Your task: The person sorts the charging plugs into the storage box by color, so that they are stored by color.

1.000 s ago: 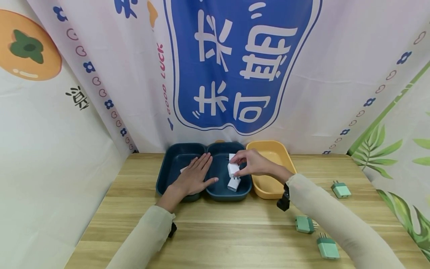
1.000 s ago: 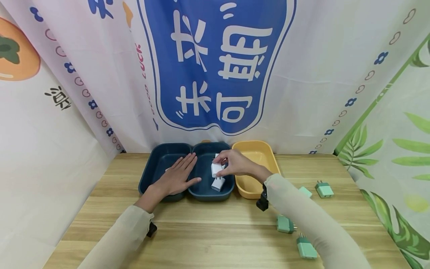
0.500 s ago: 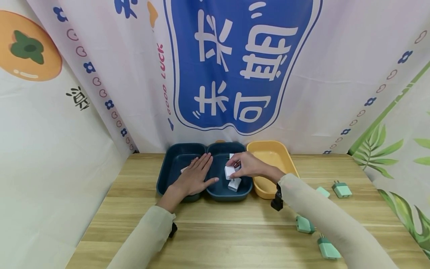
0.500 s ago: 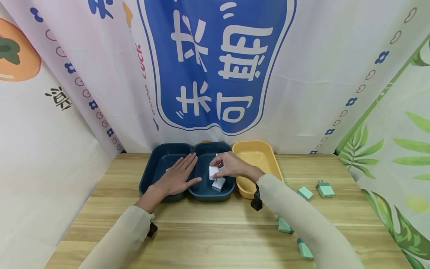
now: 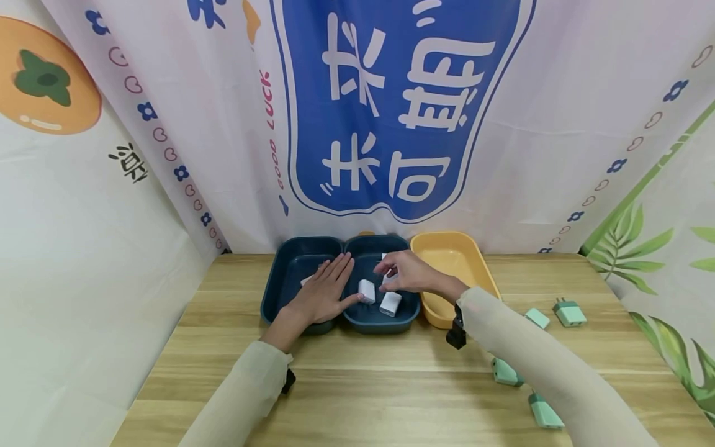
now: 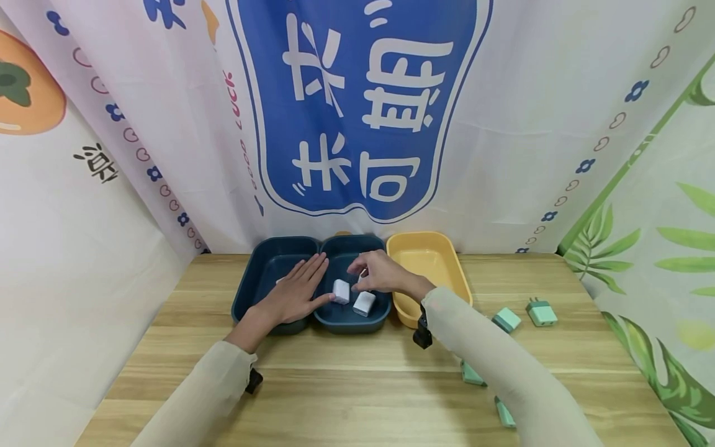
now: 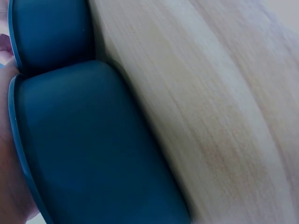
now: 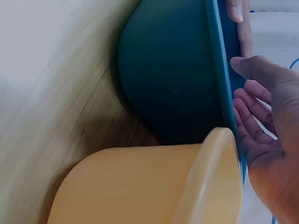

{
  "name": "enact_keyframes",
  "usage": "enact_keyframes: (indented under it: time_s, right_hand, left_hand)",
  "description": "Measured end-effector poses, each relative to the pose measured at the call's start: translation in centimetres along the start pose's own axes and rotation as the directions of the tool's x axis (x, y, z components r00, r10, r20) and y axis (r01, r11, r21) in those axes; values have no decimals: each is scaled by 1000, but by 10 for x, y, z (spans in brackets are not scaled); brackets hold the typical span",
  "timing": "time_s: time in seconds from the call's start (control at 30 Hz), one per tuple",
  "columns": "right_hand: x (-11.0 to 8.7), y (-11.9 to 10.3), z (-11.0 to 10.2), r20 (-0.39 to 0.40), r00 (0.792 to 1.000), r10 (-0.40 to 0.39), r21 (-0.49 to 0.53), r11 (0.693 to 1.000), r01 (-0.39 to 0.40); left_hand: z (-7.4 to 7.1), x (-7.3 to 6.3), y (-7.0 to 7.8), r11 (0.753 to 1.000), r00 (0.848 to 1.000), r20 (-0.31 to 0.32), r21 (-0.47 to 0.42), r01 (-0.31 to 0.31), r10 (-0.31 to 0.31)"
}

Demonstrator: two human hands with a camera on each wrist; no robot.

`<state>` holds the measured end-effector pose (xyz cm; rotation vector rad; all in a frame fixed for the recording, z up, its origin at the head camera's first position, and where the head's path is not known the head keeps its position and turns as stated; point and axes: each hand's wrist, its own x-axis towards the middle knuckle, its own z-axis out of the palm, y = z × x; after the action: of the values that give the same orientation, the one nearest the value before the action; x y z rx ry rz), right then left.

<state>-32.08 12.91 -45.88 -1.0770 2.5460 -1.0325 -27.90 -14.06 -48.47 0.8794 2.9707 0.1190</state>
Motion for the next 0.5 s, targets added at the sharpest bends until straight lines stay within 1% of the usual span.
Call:
enact_keyframes:
  time_s: [0.13, 0.23, 0.37, 0.5]
  right_hand:
    - [-5, -1, -1, -5, 1000, 3, 19, 1000, -3]
    - [-11, -3, -4, -15, 1000, -10, 20, 1000, 10]
    - [-22, -5, -9, -31, 999, -36, 1, 999, 36]
    - [-36, -7, -16, -42, 998, -42, -14, 999, 41]
  left_hand:
    - [2, 1, -1, 1000, 1000, -1, 5, -1, 1]
    - [2, 2, -1, 1000, 1000, 1, 3, 2, -2]
    - [1, 2, -1, 1000, 1000, 9, -12, 4, -4]
    - [-4, 0, 1, 1000, 1000, 10, -27, -1, 1]
